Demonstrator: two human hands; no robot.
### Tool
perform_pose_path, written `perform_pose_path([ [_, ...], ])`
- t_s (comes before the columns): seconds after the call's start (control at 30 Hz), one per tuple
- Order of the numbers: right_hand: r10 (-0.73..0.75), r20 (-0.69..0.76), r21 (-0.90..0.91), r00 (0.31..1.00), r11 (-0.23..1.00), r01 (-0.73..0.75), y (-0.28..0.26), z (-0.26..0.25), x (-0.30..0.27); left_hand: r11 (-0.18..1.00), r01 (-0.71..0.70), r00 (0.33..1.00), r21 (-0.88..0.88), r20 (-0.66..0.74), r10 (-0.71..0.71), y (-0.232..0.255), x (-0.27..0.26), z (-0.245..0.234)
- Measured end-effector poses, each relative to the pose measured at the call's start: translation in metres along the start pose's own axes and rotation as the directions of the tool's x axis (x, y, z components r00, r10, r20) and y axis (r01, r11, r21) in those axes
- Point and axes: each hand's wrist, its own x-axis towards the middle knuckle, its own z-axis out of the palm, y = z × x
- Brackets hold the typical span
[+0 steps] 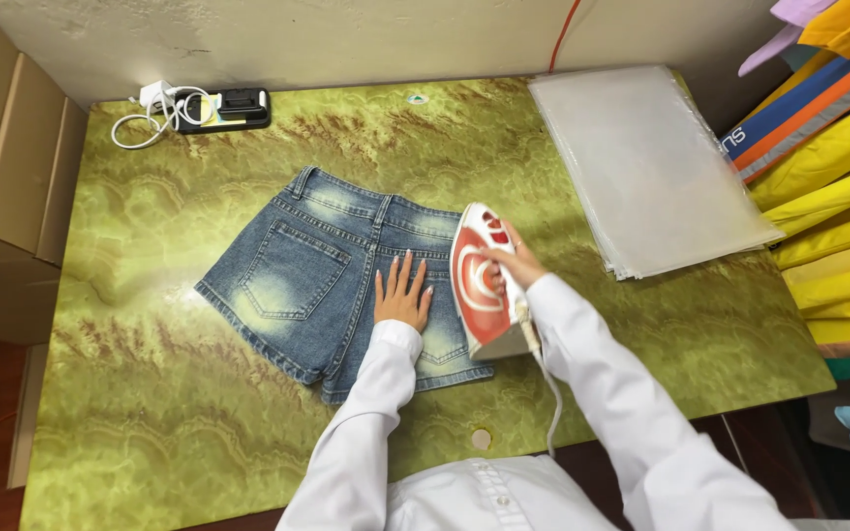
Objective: The person irons a pair of denim shorts, folds them neatly, and then inserts them into a clear plastic bag for storage or sale.
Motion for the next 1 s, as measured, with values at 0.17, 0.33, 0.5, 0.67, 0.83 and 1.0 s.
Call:
perform_pose_path([
  [0.17,0.039,0.015,0.07,0.999,0.997,-0.04,0.005,0.001,0.018,1.0,-0.009,1.0,0.006,0.029,0.009,0.001,0.001,0.001],
  [0.33,-0.029,0.017,0.018,0.999,0.999,0.028,-0.014,0.012,0.07,0.999,-0.031,0.998,0.008,0.052,0.03,-0.002,0.002,0.003],
  [0.5,-0.047,0.0,0.089,0.999,0.995,0.047,-0.026,0.026,0.081,1.0,-0.022,0.999,-0.018,0.026,0.022,-0.004,0.002,0.008],
  [0.67,-0.042,-0.009,-0.011,0.999,0.999,0.042,-0.01,0.019,0.042,0.999,-0.003,0.999,-0.033,-0.048,0.001,-0.008,0.002,0.023],
  [0.83,0.033,0.007,0.066,0.999,0.997,-0.033,-0.002,0.02,0.023,1.0,0.029,0.986,-0.009,-0.162,-0.03,-0.006,0.002,0.033],
  [1.0,-0.026,0.099,-0.006,0.995,1.0,0.027,-0.029,0.037,0.057,0.999,0.04,0.98,0.032,-0.196,-0.033,-0.006,0.006,0.036],
])
